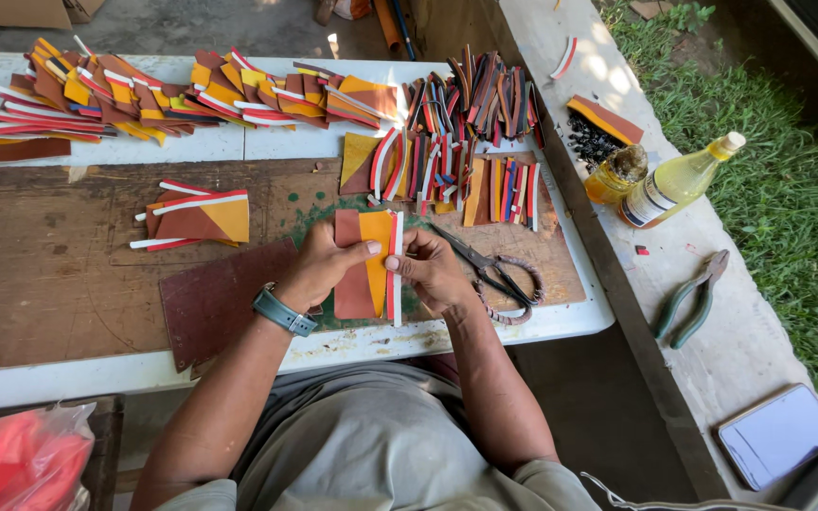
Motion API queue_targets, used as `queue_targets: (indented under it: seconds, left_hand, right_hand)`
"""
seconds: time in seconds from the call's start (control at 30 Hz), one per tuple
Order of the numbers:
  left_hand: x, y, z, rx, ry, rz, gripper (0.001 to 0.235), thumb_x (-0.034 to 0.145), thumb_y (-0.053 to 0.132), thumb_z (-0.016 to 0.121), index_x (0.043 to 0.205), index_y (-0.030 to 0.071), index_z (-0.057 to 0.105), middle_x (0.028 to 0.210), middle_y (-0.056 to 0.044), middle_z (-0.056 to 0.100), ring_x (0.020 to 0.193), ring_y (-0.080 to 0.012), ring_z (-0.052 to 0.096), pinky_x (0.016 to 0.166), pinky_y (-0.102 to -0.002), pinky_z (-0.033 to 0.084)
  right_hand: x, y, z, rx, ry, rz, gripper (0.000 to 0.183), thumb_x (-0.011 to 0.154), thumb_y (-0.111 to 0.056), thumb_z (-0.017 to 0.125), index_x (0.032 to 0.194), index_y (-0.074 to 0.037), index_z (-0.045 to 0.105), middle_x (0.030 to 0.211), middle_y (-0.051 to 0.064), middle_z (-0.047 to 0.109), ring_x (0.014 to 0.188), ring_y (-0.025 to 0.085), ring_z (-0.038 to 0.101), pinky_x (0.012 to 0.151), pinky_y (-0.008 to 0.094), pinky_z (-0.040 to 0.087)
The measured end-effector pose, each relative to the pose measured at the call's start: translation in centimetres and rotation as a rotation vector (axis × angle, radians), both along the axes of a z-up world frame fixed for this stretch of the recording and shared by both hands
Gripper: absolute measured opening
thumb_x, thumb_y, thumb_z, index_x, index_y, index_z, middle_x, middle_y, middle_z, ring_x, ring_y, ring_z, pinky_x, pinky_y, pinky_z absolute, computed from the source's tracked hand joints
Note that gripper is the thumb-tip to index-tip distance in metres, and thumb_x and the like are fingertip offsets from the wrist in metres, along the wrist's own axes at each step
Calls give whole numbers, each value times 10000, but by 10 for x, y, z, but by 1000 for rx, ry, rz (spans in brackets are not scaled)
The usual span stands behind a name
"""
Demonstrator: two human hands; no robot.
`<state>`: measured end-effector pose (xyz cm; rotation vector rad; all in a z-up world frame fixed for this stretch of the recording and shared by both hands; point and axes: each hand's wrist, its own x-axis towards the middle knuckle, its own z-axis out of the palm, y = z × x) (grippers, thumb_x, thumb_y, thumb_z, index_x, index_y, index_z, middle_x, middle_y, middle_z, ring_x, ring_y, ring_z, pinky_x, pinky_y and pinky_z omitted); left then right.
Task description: The person aligns and presses thin colored leather strips onto a larger leather piece, then uses scissors to trim the excess. The process is repeated for multiple pieces, with finished items stacked on the table.
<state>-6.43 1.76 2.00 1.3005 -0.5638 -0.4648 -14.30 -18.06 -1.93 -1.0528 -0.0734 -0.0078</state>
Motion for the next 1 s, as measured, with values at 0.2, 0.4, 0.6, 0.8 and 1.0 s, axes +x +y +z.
queue_targets:
  seconds: [0.2,0.4,0.6,0.8,1.0]
  left_hand:
    - [-5,0,6,-32,20,-29,308,934,20,697,1236,-35,660,1151,-53,736,1025,-103,683,922,-311,576]
    - [-4,-1,7,-42,-64,-21,320,953,16,675,1267,-30,639,1167,-37,722,1048,-88,663,942,-301,563]
    - [0,1,6,-6,-130,13,280,977,12,660,1254,-29,642,1156,-25,721,1039,-74,648,934,-289,560]
    - [-3,2,4,61,-185,57,260,974,8,666,1231,-27,647,1132,-34,729,1011,-71,649,908,-285,565]
    - [-4,0,7,-7,-98,21,281,952,3,669,1229,-26,641,1139,-29,725,1021,-73,665,908,-284,570]
  right_hand:
    - [-2,-4,8,-50,-84,-8,226,865,-29,820,1046,-44,687,1002,14,706,911,98,658,811,264,558]
    - [-3,-7,14,-123,-26,-5,313,913,-84,805,1202,-23,701,1013,22,705,876,97,631,739,246,521]
    - [-3,-10,16,-129,11,10,378,938,-74,771,1301,-33,677,1072,24,723,920,98,658,740,241,532]
    - [-7,-5,21,-157,-46,1,448,918,19,762,1348,-33,651,1161,57,733,1013,104,670,825,255,559]
    - [-10,-4,27,-207,-70,-12,406,924,28,755,1316,-6,654,1120,57,740,1021,118,688,874,297,593]
